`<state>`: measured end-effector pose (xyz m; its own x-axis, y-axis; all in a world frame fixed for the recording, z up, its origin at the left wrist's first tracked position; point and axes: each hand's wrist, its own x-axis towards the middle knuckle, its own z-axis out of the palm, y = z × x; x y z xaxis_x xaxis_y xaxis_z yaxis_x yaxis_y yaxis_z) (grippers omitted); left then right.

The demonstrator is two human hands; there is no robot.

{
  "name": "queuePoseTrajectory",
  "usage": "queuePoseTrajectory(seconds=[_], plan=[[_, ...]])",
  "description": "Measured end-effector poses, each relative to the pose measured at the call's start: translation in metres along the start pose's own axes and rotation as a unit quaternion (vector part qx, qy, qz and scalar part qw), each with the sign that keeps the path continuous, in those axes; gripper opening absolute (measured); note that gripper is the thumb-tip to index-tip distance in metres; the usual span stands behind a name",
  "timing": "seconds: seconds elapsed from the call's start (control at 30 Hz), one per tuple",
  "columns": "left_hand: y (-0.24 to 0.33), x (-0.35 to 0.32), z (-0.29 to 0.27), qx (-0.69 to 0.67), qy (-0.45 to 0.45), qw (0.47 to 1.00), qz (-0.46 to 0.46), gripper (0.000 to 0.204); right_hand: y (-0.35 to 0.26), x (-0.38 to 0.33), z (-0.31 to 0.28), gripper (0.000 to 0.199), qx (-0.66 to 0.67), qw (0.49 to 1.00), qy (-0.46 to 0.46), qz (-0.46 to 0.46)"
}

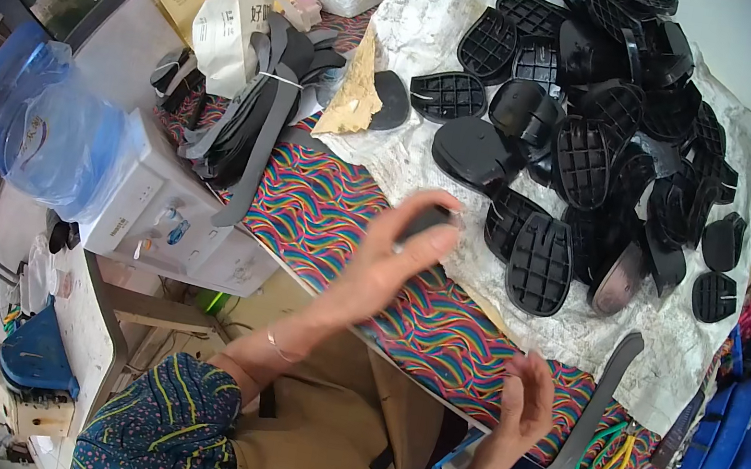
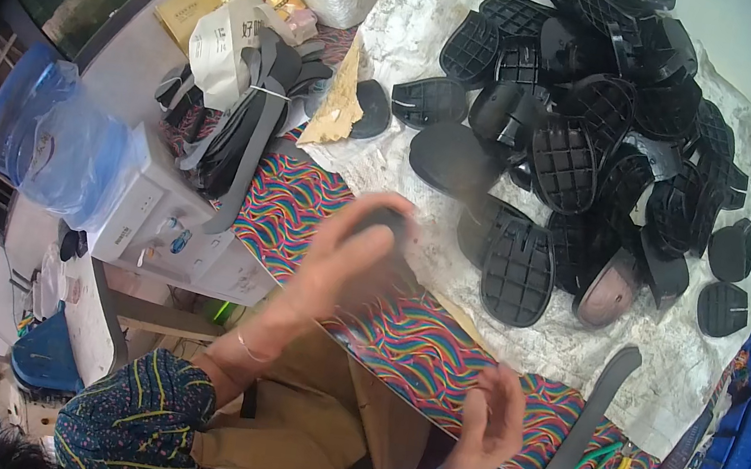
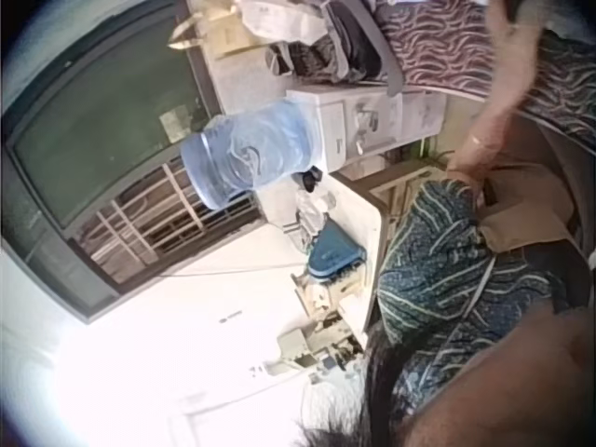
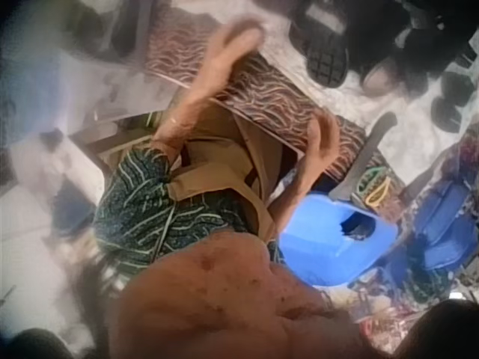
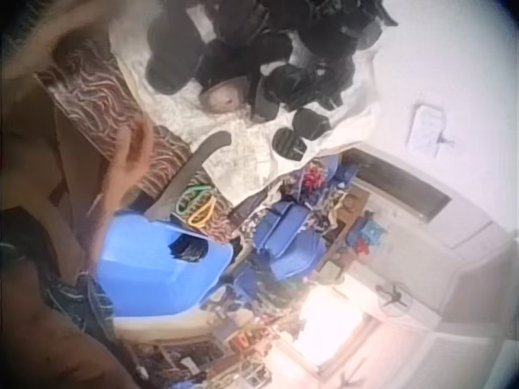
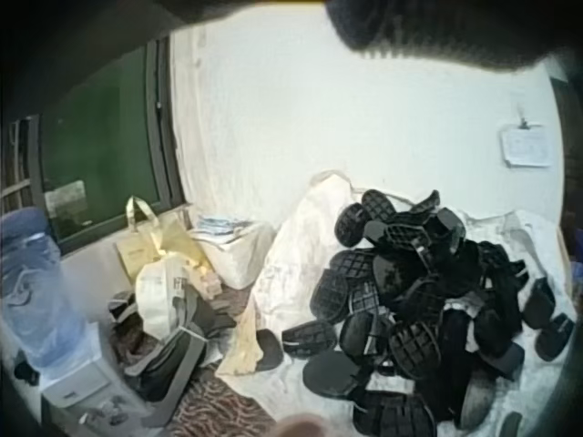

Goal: The person assembles black rubber slippers by hand. They pick up a sole and a strap, align the strap into the sole's grooves, and press the edges to secure the fit. The process is repeated for multiple units, with the person handling the components directly without tools.

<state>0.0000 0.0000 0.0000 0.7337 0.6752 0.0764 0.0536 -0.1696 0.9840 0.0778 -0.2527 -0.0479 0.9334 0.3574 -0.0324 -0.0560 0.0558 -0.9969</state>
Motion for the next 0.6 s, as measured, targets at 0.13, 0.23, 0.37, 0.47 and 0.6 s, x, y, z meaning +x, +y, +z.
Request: queuePoseTrajectory(seconds=[0.13, 0.23, 0.37, 0.47, 0.6], plan=[[-0.008, 0.032, -0.053, 0.337, 0.133, 0.922, 0.135, 0.057, 0.008, -0.006, -0.011, 0.023, -0.043, 0.994, 0.098, -0.004], [-0.033, 0.054, -0.085, 0.535, 0.219, 0.804, 0.136, 0.057, -0.001, 0.001, -0.033, 0.016, -0.123, 0.980, 0.154, -0.029], [-0.083, 0.071, -0.111, 0.637, 0.262, 0.725, 0.006, 0.060, 0.003, 0.013, -0.060, 0.013, -0.301, 0.923, 0.225, -0.083], [-0.129, 0.073, -0.118, 0.660, 0.253, 0.707, -0.026, 0.065, -0.002, 0.022, -0.069, 0.016, -0.433, 0.864, 0.235, -0.105], [-0.127, 0.078, -0.120, 0.601, 0.307, 0.734, 0.069, 0.061, 0.006, 0.029, -0.085, 0.024, -0.492, 0.829, 0.259, -0.065]])
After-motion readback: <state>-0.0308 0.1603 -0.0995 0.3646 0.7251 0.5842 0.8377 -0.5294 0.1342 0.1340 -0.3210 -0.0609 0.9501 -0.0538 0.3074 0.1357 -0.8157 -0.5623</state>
